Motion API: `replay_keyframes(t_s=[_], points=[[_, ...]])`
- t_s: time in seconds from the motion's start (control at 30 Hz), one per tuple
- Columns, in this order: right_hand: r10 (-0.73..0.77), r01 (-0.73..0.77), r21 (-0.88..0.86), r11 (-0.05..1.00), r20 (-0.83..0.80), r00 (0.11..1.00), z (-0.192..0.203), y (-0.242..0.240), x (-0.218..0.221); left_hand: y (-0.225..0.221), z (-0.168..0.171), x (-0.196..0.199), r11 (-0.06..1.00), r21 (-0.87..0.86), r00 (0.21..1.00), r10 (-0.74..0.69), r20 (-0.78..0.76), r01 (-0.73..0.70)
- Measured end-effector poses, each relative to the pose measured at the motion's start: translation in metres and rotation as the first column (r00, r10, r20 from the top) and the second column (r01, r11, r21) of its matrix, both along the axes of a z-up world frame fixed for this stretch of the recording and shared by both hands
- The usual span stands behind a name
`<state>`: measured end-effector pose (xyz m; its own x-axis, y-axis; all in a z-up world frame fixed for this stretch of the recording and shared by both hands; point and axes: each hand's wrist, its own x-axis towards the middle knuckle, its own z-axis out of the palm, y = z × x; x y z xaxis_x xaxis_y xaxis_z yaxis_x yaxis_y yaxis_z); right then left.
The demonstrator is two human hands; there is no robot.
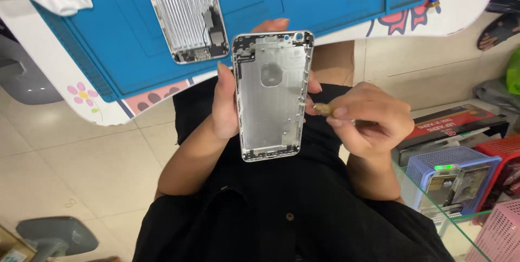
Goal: Repairing a phone by unscrewing components from the back housing.
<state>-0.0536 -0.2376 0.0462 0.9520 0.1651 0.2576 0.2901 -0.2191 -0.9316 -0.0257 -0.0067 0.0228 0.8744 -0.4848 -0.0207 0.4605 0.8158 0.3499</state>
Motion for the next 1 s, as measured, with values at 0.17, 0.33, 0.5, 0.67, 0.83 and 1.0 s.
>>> replay_keyframes(t_s=[0.17,0.33,0.5,0.67,0.83,1.0], points=[[0.073,-0.069,0.384,0.921,0.006,0.997,0.022,0.008,-0.042,0.0,0.003,-0.05,0.999,0.035,0.994,0.008,0.105,-0.012],[0.02,0.019,0.551,0.834,-0.065,0.998,0.018,0.008,-0.074,0.0,0.02,-0.088,0.991,-0.092,0.992,-0.094,0.083,0.101],[-0.009,0.064,0.584,0.81,-0.097,0.995,0.029,0.016,-0.09,-0.001,0.027,-0.106,0.956,-0.258,0.99,-0.134,0.051,0.142],[-0.116,0.154,0.368,0.917,-0.125,0.985,0.056,0.03,-0.099,-0.001,0.028,-0.108,0.995,-0.056,0.992,-0.08,0.101,0.086],[-0.151,0.195,0.309,0.931,-0.16,0.975,0.043,0.013,-0.104,-0.003,0.029,-0.109,0.998,0.02,0.996,-0.062,0.064,0.061],[-0.163,0.173,0.105,0.979,-0.096,0.982,0.042,0.008,-0.094,-0.012,0.026,-0.105,0.99,0.139,0.997,-0.007,0.076,-0.004]])
